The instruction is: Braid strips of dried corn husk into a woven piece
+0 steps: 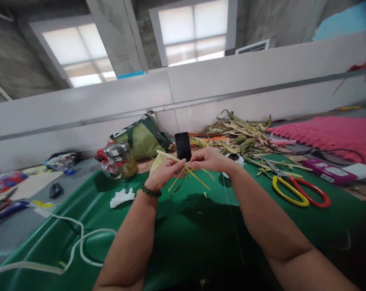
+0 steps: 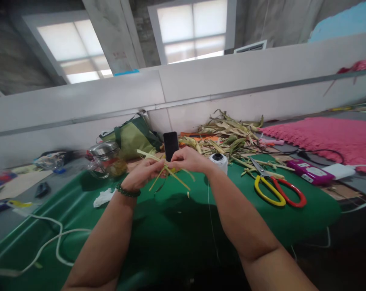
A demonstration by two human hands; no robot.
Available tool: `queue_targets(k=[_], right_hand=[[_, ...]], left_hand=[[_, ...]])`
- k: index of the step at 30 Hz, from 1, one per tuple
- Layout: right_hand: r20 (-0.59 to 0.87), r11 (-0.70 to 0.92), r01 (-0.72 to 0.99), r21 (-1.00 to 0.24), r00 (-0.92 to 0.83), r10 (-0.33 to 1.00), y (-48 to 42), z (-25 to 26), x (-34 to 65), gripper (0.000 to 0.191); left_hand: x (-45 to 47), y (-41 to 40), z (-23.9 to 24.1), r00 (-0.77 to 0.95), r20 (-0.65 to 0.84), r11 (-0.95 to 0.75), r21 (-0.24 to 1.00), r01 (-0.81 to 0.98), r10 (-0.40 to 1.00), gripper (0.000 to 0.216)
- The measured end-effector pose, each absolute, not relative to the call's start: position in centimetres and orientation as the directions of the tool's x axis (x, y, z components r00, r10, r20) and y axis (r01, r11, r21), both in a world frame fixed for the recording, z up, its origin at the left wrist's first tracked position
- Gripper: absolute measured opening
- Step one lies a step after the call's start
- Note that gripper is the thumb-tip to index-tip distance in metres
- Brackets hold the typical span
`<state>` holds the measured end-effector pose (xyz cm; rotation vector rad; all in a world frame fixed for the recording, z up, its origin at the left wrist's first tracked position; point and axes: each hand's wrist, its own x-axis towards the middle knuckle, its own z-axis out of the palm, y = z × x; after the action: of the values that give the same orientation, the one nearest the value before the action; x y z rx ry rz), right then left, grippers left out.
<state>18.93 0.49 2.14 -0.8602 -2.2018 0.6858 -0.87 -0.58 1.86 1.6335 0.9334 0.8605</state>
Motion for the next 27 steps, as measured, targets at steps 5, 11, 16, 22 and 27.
queue_targets(k=[5, 11, 16, 22, 27], right_hand=[[0.457, 0.697, 0.343, -0.63, -0.562, 0.69, 0.3, 2.0, 18.7, 0.027], [0.514, 0.762, 0.399, -0.511, -0.568, 0.642, 0.4, 1.9, 18.6, 0.021], [0.518, 0.74, 0.424, -0.522, -0.531, 0.67, 1.1, 1.5, 18.9, 0.022], [0.832, 0.786, 0.476, -0.394, -0.179, 0.525, 0.9, 1.5, 18.7, 0.025], [0.769, 0.817, 0.453, -0.357, -0.354, 0.532, 0.3, 1.4, 18.1, 0.015]], left_hand=[[-1.2, -0.6, 1.9, 0.44, 0.143, -0.254, 0.945, 0.205, 0.886, 0.035], [-1.2, -0.7, 1.5, 0.417, 0.282, -0.433, 0.839, 0.33, 0.864, 0.016], [-1.4, -0.6, 1.6, 0.437, 0.161, -0.285, 0.929, 0.235, 0.885, 0.017], [-1.4, -0.6, 2.0, 0.311, 0.137, -0.152, 0.988, 0.023, 0.94, 0.027], [-1.3, -0.7, 2.2, 0.282, 0.219, -0.227, 0.974, -0.007, 0.934, 0.033]])
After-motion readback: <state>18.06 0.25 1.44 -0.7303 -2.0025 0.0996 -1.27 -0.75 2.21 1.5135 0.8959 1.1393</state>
